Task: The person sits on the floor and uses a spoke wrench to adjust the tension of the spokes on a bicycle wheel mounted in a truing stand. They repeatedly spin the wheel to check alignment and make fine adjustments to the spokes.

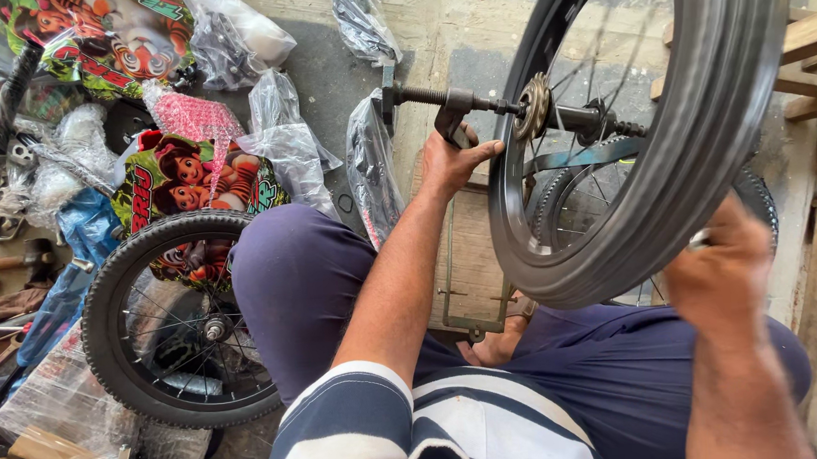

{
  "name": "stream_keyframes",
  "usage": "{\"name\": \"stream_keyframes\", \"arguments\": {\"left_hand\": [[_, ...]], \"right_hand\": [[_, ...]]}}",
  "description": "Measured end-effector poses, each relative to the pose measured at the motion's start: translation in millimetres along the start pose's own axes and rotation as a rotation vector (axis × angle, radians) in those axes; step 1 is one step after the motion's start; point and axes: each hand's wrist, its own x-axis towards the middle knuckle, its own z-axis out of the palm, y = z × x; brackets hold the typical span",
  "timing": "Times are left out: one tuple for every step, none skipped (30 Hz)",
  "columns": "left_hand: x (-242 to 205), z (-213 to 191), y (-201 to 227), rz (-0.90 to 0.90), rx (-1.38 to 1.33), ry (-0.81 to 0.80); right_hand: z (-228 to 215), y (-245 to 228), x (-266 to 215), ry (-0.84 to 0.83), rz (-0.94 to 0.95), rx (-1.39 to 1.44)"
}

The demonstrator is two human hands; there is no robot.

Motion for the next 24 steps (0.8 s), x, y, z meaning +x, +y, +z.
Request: {"name": "stream_keyframes", "arguments": {"left_hand": [[-0.4,-0.5,1.7,0.001,0.002,0.001],[-0.9,-0.8,3.0,-0.009,0.005,0.000],[-1.3,-0.9,3.9,-0.019,0.008,0.000],[-1.4,-0.9,4.3,-0.029,0.011,0.000],[-1.4,-0.7,4.3,-0.023,0.015,0.002],[-1.3,-0.5,3.9,-0.017,0.019,0.004],[-1.0,0.0,3.4,-0.012,0.024,0.007],[-1.1,0.6,2.9,-0.007,0.016,0.008],[-1.2,1.1,2.4,-0.003,0.009,0.010],[-1.0,1.2,2.1,0.001,0.002,0.013],[-0.6,1.1,1.9,0.005,0.004,0.011],[-0.4,1.3,1.8,0.009,0.006,0.009],[-0.4,1.2,1.6,0.013,0.008,0.008],[-0.2,0.9,1.2,0.007,0.006,0.005],[-0.2,0.6,0.7,0.001,0.004,0.002],[-0.1,1.2,0.4,-0.005,-0.001,0.003],[1.1,1.5,0.1,-0.009,-0.007,0.000],[1.1,1.2,-1.4,-0.016,-0.012,-0.008],[-0.1,0.9,-3.1,-0.023,-0.016,-0.016],[0.5,1.1,-3.0,-0.003,-0.020,-0.001],[0.8,0.9,-2.6,0.016,-0.023,0.013],[0.3,2.2,-2.3,0.033,-0.030,0.028],[0.1,3.5,-1.7,0.013,-0.020,0.015],[-0.1,2.1,-1.9,-0.009,-0.006,0.005]], "right_hand": [[-3.5,-4.3,5.5,0.047,0.056,0.005],[-6.7,-9.2,10.7,0.093,0.112,0.014],[-11.7,-16.2,14.9,0.126,0.138,0.121],[-17.1,-24.0,20.2,0.162,0.159,0.228],[-22.1,-33.9,22.9,0.170,0.136,0.360],[-23.0,-42.7,25.4,0.173,0.130,0.410],[-24.2,-50.4,27.1,0.176,0.123,0.461],[-24.5,-57.1,26.1,0.173,0.133,0.430],[-19.1,-62.2,20.7,0.166,0.119,0.337],[-14.1,-64.6,14.0,0.160,0.104,0.244],[-7.7,-66.1,2.8,0.148,0.065,0.089],[6.4,-66.9,-13.4,0.050,0.121,0.082],[25.4,-63.6,-27.6,-0.048,0.177,0.074],[49.8,-59.7,-41.6,-0.037,0.230,0.095],[71.6,-49.5,-48.2,-0.085,0.185,0.091],[84.0,-36.3,-52.2,-0.139,0.107,-0.053],[93.3,-22.7,-56.1,-0.193,0.028,-0.197],[98.3,-9.9,-61.9,-0.241,0.085,-0.199],[99.5,3.9,-65.4,-0.290,0.142,-0.200],[98.9,14.9,-68.5,-0.333,0.195,-0.204],[97.8,21.8,-73.3,-0.280,0.145,-0.135],[95.0,27.3,-77.4,-0.229,0.094,-0.068],[92.3,31.0,-80.1,-0.179,0.043,-0.001],[92.8,32.8,-81.4,-0.224,0.087,-0.034]]}}
